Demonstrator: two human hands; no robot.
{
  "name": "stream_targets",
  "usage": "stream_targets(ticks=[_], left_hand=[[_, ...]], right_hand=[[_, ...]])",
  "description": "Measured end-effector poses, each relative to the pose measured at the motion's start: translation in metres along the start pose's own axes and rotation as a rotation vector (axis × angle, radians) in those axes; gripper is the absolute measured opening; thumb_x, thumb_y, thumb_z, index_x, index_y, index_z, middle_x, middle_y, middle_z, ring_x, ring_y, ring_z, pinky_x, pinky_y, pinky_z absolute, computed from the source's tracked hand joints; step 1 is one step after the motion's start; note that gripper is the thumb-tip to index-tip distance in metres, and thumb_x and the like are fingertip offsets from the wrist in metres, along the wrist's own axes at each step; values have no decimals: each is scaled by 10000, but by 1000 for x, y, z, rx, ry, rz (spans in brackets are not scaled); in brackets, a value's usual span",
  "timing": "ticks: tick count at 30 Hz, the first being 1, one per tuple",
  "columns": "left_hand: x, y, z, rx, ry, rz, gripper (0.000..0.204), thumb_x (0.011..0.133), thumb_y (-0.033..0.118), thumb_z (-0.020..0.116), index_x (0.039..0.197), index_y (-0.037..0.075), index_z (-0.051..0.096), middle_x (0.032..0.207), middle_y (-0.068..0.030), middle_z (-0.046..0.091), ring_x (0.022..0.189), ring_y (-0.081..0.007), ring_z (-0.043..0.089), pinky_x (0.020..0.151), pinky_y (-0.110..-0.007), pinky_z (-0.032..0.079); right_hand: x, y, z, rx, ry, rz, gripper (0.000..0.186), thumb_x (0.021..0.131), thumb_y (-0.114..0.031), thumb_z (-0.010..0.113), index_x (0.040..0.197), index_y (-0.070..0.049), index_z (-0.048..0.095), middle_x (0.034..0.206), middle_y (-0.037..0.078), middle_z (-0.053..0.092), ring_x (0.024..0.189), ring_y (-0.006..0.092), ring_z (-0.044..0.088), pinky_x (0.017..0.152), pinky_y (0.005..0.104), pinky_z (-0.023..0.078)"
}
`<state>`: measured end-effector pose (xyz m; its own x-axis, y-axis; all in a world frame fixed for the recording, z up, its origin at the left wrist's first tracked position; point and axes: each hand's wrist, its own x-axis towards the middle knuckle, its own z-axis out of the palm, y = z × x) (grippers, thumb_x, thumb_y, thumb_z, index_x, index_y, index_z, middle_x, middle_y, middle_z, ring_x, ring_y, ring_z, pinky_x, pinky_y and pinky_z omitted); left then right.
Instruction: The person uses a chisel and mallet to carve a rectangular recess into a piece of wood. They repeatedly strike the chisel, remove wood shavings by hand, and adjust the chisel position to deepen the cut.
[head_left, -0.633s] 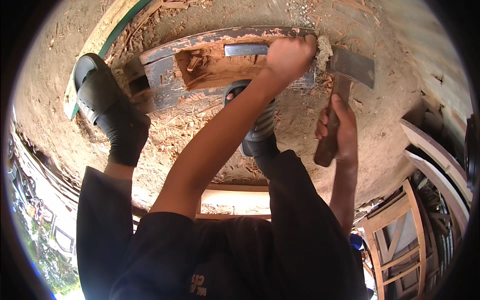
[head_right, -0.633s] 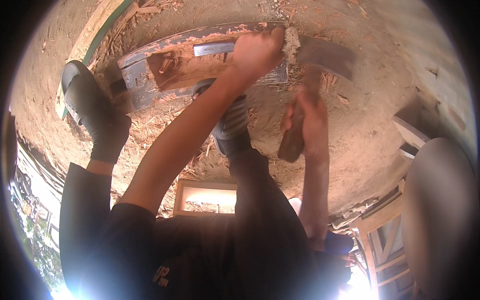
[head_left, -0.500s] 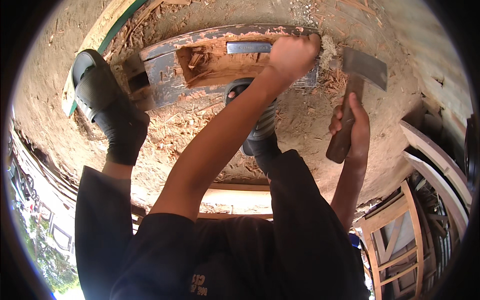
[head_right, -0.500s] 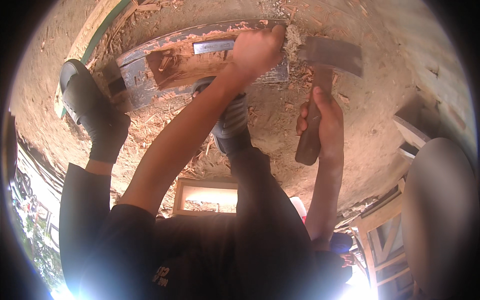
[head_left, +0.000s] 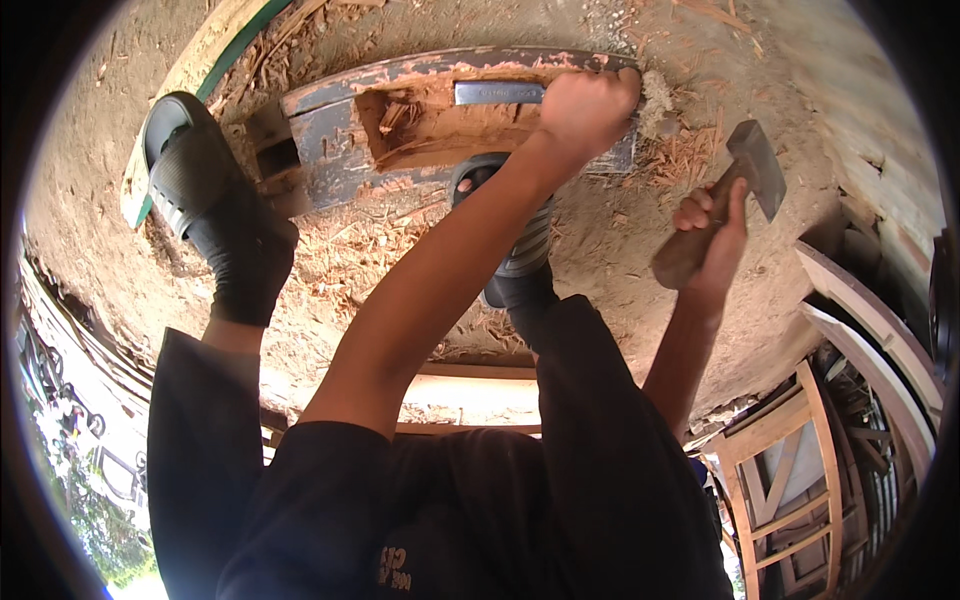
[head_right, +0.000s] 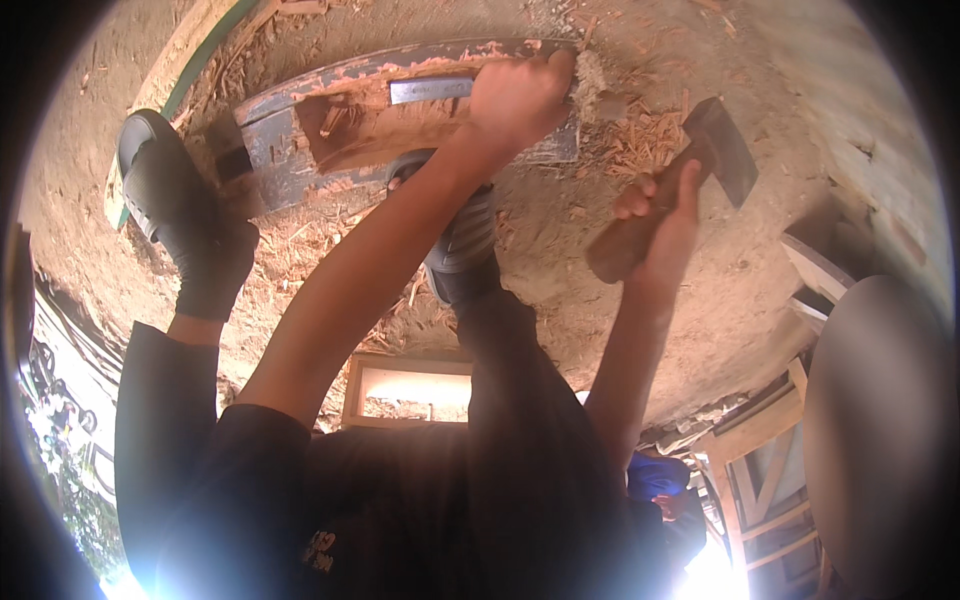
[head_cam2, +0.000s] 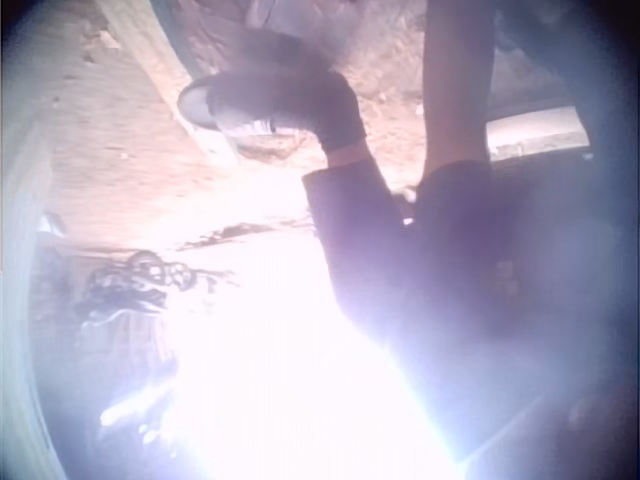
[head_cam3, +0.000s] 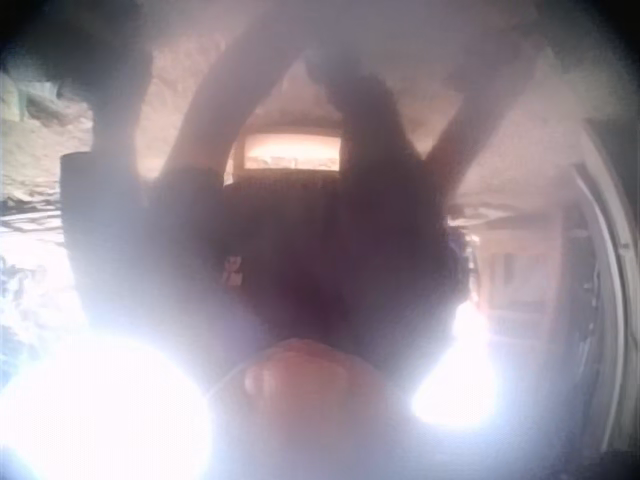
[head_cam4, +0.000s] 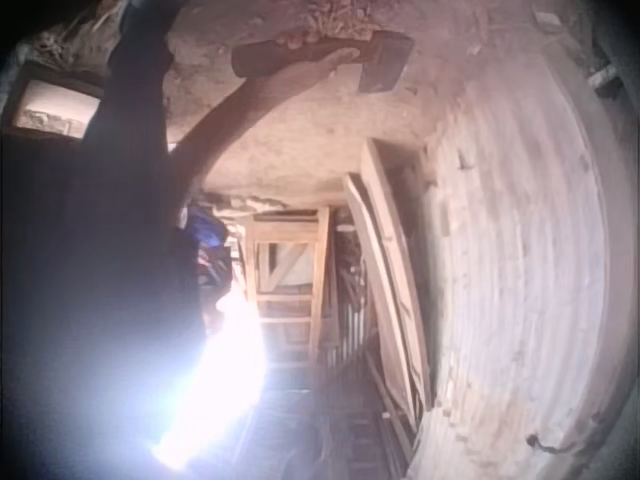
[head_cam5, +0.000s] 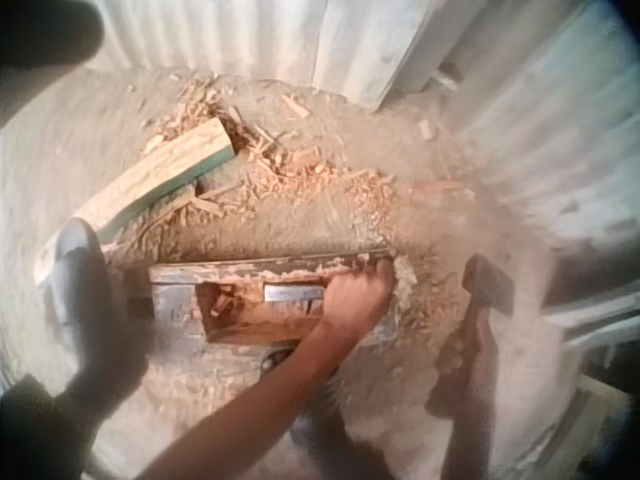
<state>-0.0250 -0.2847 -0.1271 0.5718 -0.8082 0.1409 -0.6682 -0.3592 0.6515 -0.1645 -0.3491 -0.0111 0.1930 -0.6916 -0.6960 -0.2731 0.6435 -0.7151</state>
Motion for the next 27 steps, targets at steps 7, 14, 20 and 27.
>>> stream_targets(ticks=[7,14,20,27], left_hand=[[-6,-11,4,13,41,8,164,619,92,626,704,58,490,613,-114,618,523,-257,634,446,-367,489],[-3,-6,4,19,29,5,182,595,82,638,699,59,490,605,-109,614,528,-256,633,452,-356,490],[-5,-8,-2,-8,-1,-7,202,595,94,645,726,57,496,611,-106,612,532,-268,628,464,-364,493],[-6,-5,-3,36,-8,-11,191,600,84,640,704,58,482,617,-113,615,532,-254,633,460,-360,495]], right_hand=[[-23,0,2,-351,-217,147,341,952,-406,451,855,-80,442,629,42,471,464,132,468,454,286,413],[-10,30,11,-94,-160,34,346,957,-412,452,891,-72,449,613,28,439,463,123,452,449,279,414],[-3,15,-16,-147,-205,41,362,954,-416,448,912,-57,473,626,40,452,447,122,449,433,273,407],[-13,39,-9,-201,-372,26,341,974,-387,396,910,-60,470,583,42,444,419,130,431,410,278,398]])
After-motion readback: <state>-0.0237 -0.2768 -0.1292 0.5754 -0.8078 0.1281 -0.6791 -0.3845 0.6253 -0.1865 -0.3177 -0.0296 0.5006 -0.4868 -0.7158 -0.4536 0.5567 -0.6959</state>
